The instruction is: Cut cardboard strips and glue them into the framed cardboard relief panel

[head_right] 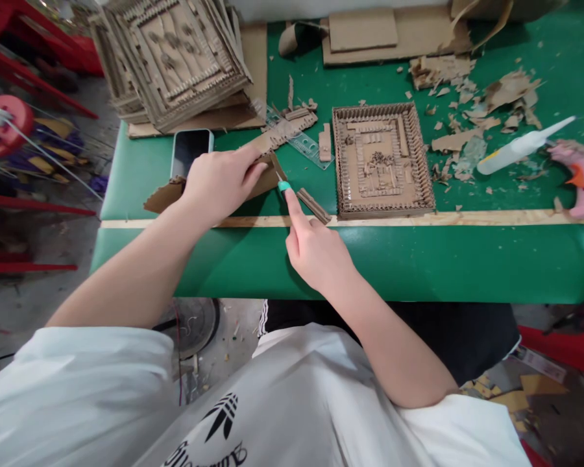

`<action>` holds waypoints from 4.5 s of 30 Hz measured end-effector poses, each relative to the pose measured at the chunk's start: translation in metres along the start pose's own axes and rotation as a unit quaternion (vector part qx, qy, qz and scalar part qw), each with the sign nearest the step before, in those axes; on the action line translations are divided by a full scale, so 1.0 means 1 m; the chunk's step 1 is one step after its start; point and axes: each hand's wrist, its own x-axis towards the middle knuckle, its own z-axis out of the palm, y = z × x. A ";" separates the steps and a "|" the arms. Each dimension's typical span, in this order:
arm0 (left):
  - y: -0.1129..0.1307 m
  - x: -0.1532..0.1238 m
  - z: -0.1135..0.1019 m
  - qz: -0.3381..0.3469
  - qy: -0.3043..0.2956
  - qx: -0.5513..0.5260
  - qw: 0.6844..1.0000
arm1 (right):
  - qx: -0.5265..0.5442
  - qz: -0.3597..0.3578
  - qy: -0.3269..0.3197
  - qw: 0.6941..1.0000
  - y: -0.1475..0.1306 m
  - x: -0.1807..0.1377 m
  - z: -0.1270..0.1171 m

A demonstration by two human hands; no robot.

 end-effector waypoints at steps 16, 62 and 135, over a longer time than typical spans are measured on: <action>0.002 0.001 -0.001 -0.009 -0.008 0.010 1.000 | -0.002 0.009 -0.030 1.000 0.002 0.002 0.000; -0.001 0.002 0.001 -0.010 0.004 0.009 1.000 | -0.060 0.035 -0.060 0.996 0.001 0.012 0.004; 0.023 -0.053 0.026 0.048 0.173 -0.532 0.828 | 0.381 -0.030 0.182 0.906 0.039 -0.012 0.011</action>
